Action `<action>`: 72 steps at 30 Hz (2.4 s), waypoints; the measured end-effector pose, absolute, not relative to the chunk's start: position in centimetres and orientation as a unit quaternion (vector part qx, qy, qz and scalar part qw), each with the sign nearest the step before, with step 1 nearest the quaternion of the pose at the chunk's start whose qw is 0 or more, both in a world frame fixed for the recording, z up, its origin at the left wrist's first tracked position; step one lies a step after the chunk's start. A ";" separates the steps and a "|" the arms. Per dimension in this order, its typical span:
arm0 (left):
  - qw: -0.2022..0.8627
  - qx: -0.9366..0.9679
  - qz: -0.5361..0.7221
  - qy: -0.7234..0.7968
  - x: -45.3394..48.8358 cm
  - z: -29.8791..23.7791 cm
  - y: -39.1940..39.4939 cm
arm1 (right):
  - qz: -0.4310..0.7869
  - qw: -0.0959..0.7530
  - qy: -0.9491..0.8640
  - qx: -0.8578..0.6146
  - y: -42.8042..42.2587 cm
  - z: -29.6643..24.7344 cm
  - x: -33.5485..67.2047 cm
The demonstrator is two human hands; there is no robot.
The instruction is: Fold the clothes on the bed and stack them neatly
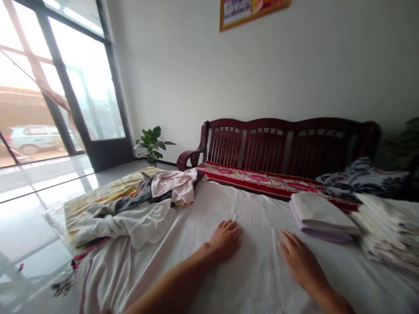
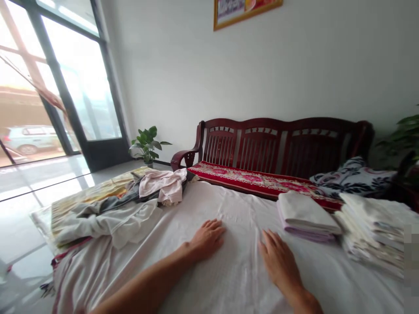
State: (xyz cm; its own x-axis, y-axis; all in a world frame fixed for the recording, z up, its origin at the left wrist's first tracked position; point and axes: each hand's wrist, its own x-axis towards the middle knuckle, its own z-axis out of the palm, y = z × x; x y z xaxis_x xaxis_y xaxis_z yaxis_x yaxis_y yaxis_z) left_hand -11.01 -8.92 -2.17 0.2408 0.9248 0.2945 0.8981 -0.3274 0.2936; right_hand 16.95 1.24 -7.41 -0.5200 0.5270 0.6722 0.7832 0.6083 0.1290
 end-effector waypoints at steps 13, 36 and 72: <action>-0.002 0.549 0.490 0.677 -16.8 -1.9 -7.3 | -0.194 0.311 -0.856 -0.366 1.8 -8.8 17.6; -0.111 0.322 0.498 0.798 -26.2 -2.0 -5.8 | -0.176 0.300 -0.843 -0.411 0.7 -8.3 16.9; -0.152 0.364 0.248 0.885 -31.5 3.8 -6.0 | -0.144 0.318 -0.830 -0.434 -0.2 -7.3 16.2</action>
